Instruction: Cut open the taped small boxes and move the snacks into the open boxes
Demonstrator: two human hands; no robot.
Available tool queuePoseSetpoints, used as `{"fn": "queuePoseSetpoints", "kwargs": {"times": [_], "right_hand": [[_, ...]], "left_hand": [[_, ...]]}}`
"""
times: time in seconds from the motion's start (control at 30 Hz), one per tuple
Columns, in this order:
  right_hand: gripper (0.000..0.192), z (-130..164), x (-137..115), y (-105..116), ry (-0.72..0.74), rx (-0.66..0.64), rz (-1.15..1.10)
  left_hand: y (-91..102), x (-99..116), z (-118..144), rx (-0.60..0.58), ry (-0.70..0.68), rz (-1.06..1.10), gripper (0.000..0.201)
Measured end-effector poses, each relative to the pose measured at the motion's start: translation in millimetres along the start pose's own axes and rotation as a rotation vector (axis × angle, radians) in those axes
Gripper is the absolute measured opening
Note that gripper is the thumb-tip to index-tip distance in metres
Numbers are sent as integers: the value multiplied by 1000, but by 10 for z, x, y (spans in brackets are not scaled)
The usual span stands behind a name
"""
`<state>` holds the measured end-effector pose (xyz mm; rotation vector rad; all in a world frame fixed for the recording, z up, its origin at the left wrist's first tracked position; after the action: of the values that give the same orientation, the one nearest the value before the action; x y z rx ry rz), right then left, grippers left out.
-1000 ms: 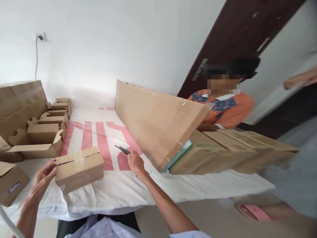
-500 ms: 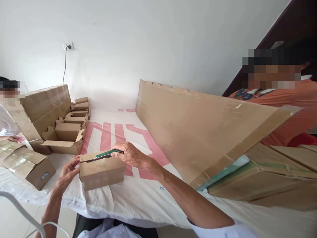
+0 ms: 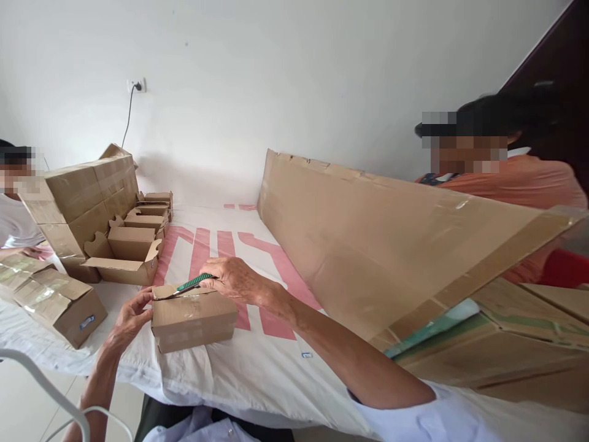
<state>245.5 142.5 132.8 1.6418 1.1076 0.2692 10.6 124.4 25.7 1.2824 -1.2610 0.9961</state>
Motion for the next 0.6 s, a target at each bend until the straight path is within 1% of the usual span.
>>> {"fn": "queuePoseSetpoints", "kwargs": {"times": [0.1,0.2,0.33,0.4,0.47,0.6], "right_hand": [[28,-40,-23,-21,-4,-25,34],[26,-142,-100,-23,6,-46,14],[37,-321,-140,-9,-27,-94,43],[39,-360,-108,17,-41,-116,69],[38,-336,-49,57,-39,-128,80],[34,-161,154,120,-82,-159,69]], "left_hand": [[-13,0,4,-1,2,2,58],[-37,22,6,-15,-11,-17,55],[-49,43,-3,-31,-22,-28,53],[-46,45,-9,-31,-23,-30,51],[-41,48,-11,-24,-18,-32,50],[-46,56,-1,-21,3,-41,45]]}}
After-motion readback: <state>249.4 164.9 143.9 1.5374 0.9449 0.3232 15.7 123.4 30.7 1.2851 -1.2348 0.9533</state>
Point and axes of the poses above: each hand's wrist, its own z-axis away from the middle knuckle, its own y-axis out of the back of the hand, x = y × z, the point moved 9 cm from there along -z, towards the middle knuckle, and after that the axes turned 3 degrees about -z, right-handed, at the moved point
